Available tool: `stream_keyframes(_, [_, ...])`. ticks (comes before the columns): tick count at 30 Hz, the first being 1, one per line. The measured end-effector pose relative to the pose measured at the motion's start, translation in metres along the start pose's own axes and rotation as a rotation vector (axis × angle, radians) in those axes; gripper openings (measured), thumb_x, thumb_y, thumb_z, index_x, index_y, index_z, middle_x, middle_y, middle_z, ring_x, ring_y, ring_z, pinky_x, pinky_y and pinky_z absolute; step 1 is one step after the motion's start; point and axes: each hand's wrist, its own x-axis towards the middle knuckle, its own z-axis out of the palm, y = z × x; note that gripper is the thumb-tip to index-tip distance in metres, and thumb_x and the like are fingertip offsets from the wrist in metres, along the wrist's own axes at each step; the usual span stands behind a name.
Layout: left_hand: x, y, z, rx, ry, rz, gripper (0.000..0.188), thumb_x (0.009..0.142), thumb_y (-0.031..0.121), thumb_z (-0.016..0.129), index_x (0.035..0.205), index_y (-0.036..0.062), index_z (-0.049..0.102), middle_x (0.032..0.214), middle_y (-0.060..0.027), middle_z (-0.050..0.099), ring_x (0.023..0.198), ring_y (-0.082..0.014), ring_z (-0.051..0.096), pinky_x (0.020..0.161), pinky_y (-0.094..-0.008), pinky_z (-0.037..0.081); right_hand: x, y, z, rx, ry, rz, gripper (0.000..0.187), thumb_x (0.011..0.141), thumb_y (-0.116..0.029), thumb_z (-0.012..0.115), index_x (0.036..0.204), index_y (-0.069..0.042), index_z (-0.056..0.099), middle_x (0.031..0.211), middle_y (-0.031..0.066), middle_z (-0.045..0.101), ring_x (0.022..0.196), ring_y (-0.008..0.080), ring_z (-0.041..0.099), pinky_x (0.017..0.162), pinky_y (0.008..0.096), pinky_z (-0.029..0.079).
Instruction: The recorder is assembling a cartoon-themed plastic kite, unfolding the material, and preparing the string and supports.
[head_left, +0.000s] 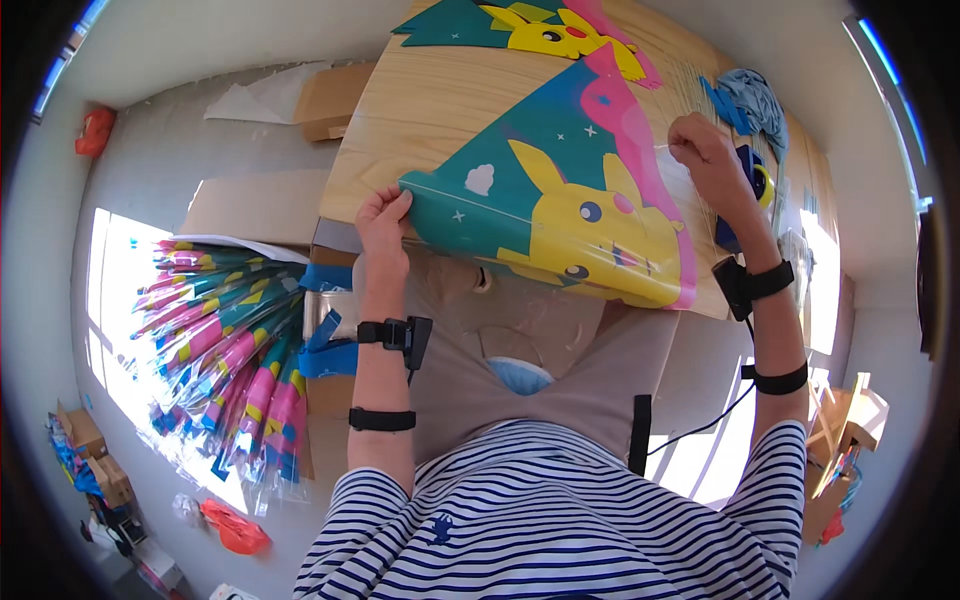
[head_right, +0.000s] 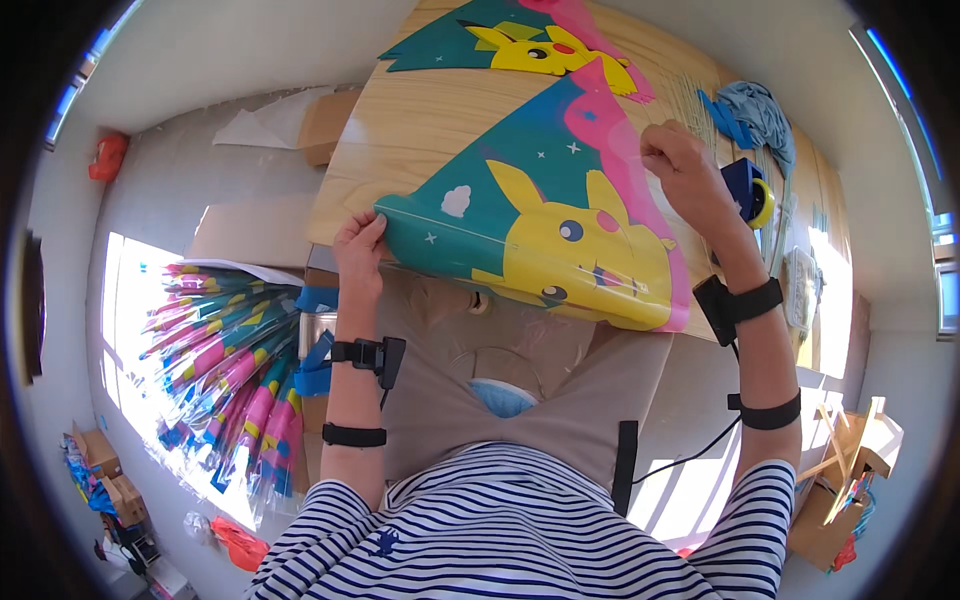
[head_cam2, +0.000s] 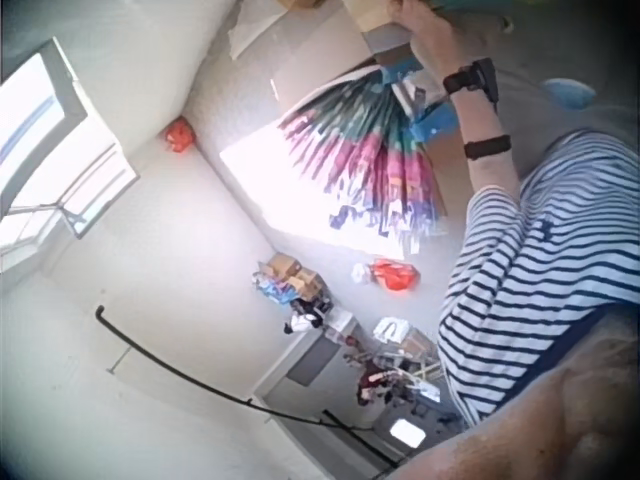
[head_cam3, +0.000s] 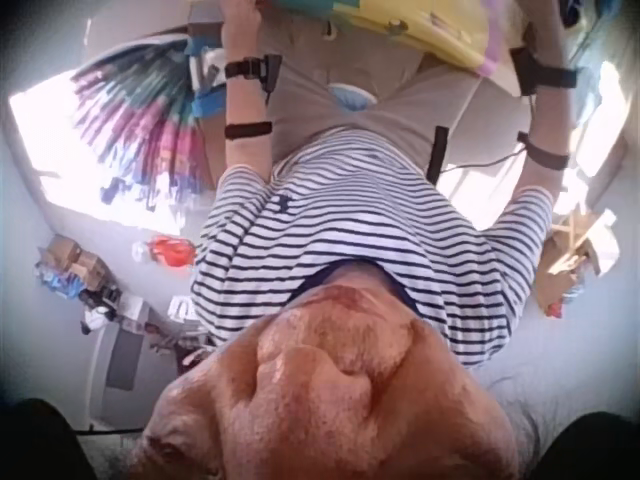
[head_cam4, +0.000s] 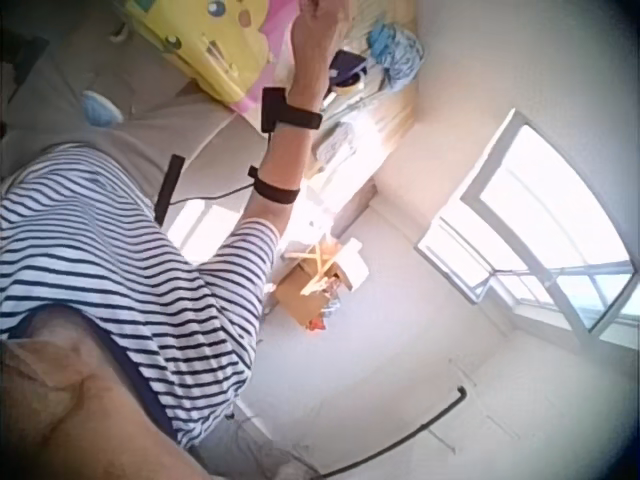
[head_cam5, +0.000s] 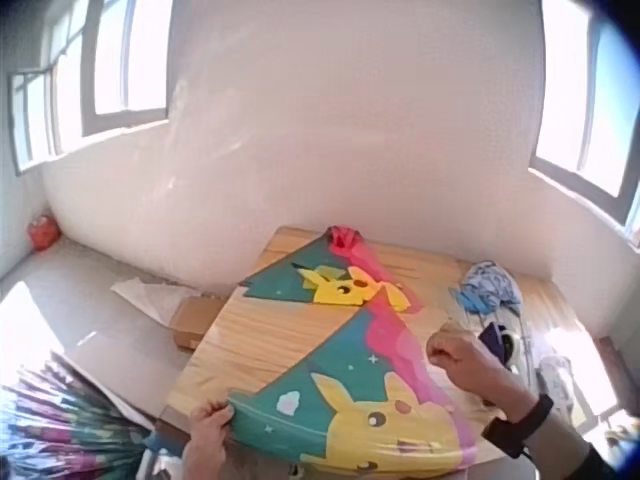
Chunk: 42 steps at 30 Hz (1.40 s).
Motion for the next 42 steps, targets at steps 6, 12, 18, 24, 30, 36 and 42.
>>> stream_keyframes(6, [-0.009,0.006,0.004,-0.062,-0.012,-0.049,0.016,0.087,-0.002,0.068,0.104,-0.0015,0.067,0.093,-0.0040,0.069,0.082,-0.0103,0.063,0.076,-0.0235,0.051,0.105,-0.145,0.110,-0.373,-0.350,-0.615,0.009,0.079,-0.002,0.062,0.083,-0.009,0.065,0.095,0.0077,0.056,0.098,0.0273,0.057,0.082,0.0409,0.043])
stream_keyframes(12, [-0.012,0.006,0.010,-0.175,-0.054,-0.056,0.015,0.087,-0.005,0.065,0.102,-0.0028,0.066,0.093,-0.0050,0.069,0.082,-0.0100,0.062,0.076,-0.0226,0.050,0.143,-0.208,0.191,-0.524,-0.489,-0.867,0.008,0.068,-0.001,0.067,0.072,-0.007,0.069,0.097,0.0070,0.057,0.108,0.0276,0.054,0.104,0.0450,0.041])
stream_keyframes(18, [-0.009,0.002,0.006,-0.226,-0.103,-0.040,0.018,0.086,-0.003,0.067,0.103,0.0006,0.066,0.094,-0.0020,0.067,0.084,-0.0091,0.062,0.077,-0.0233,0.050,0.156,-0.208,0.223,-0.555,-0.612,-0.915,0.010,0.065,-0.001,0.068,0.072,-0.008,0.070,0.101,0.0059,0.059,0.117,0.0271,0.051,0.115,0.0523,0.032])
stream_keyframes(24, [-0.007,0.001,0.006,-0.168,-0.066,-0.026,0.020,0.085,-0.006,0.066,0.104,-0.0009,0.065,0.094,-0.0014,0.066,0.086,-0.0102,0.061,0.080,-0.0238,0.049,0.163,-0.203,0.232,-0.550,-0.581,-0.998,0.006,0.069,-0.008,0.066,0.068,-0.013,0.070,0.101,0.0020,0.060,0.114,0.0232,0.052,0.114,0.0504,0.033])
stream_keyframes(30, [-0.010,0.005,0.008,-0.254,-0.078,-0.039,0.020,0.085,-0.006,0.066,0.104,-0.0016,0.064,0.094,-0.0017,0.065,0.087,-0.0095,0.060,0.081,-0.0240,0.048,0.162,-0.207,0.233,-0.521,-0.652,-0.937,0.010,0.064,-0.003,0.070,0.072,-0.008,0.071,0.101,0.0053,0.060,0.121,0.0251,0.051,0.117,0.0530,0.029])
stream_keyframes(36, [-0.008,0.003,0.010,-0.251,-0.048,-0.026,0.013,0.085,-0.007,0.063,0.097,-0.0031,0.063,0.090,-0.0027,0.066,0.081,-0.0083,0.060,0.073,-0.0217,0.047,0.162,-0.208,0.231,-0.517,-0.639,-0.939,0.011,0.062,-0.003,0.071,0.072,-0.007,0.071,0.099,0.0055,0.060,0.118,0.0254,0.053,0.117,0.0507,0.031])
stream_keyframes(42, [-0.003,-0.001,0.009,-0.098,-0.036,-0.062,0.014,0.085,-0.006,0.065,0.098,-0.0015,0.065,0.088,-0.0016,0.066,0.080,-0.0085,0.060,0.075,-0.0219,0.047,0.169,-0.206,0.221,-0.490,-0.589,-0.924,0.006,0.067,-0.004,0.066,0.067,-0.009,0.069,0.097,0.0059,0.062,0.112,0.0272,0.055,0.112,0.0520,0.036])
